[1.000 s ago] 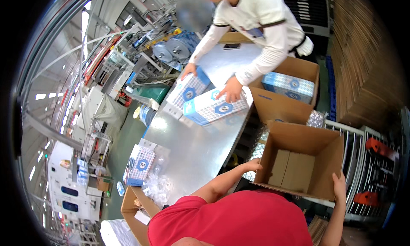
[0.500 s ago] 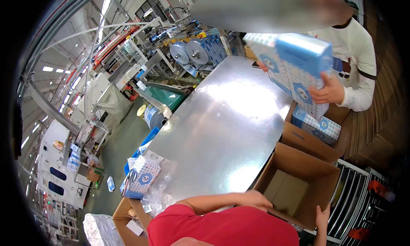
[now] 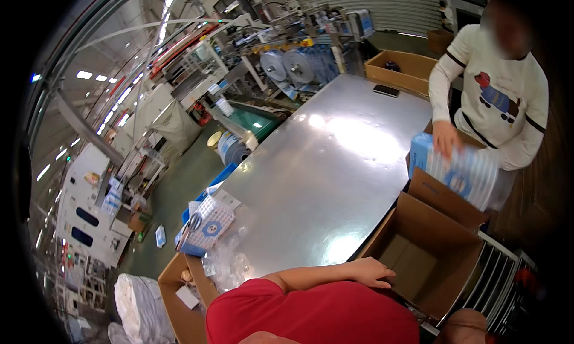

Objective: The person places blue boxes into cardboard cartons, folds the carton flaps, and places the filled cartons onto a conveyor belt for sealing.

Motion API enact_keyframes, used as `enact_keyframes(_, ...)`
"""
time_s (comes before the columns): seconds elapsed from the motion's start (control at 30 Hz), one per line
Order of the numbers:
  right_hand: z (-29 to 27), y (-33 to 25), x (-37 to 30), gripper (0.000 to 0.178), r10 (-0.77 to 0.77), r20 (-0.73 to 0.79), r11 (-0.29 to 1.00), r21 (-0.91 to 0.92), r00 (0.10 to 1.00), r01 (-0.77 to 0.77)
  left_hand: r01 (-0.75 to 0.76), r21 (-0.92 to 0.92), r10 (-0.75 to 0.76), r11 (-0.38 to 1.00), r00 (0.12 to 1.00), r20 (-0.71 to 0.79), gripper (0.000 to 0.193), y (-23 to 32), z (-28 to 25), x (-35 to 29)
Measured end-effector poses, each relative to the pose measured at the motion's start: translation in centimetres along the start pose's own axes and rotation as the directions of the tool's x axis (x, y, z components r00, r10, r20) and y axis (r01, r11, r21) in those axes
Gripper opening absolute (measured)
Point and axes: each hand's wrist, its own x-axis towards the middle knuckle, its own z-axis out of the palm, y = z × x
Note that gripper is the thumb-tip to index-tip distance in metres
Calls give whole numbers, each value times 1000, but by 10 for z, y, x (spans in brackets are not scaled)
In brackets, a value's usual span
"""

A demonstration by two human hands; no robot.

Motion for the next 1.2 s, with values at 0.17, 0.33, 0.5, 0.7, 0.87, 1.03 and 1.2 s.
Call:
enact_keyframes(0.17, 3, 5, 15, 40, 21, 130, 995, 93, 991, -33, 49, 14, -48, 999, 996, -69, 58, 4, 8, -2)
enact_keyframes(0.33, 2, 6, 17, 38, 32, 191, 988, 141, 981, -59, 76, 30, -73, 997, 994, -79, 60, 7, 11, -4)
enact_keyframes(0.5, -1, 3, 16, 36, 40, 226, 980, 181, 973, -82, 84, 15, -82, 996, 991, -107, 60, 6, 17, -9)
enact_keyframes(0.7, -3, 4, 16, 35, 32, 254, 972, 218, 967, -90, 91, 7, -89, 996, 987, -135, 61, 7, 21, -15)
enact_keyframes(0.87, -3, 0, 19, 33, 35, 265, 976, 196, 964, -90, 69, 15, -67, 997, 989, -128, 62, 12, 13, -9)
enact_keyframes(1.03, -3, -2, 22, 33, 37, 277, 977, 191, 960, -93, 40, 22, -36, 999, 988, -149, 62, 9, 13, -6)
enact_keyframes(1.2, -7, 5, 26, 32, 16, 293, 965, 244, 956, -91, 81, 9, -79, 997, 988, -134, 62, 6, 17, -15)
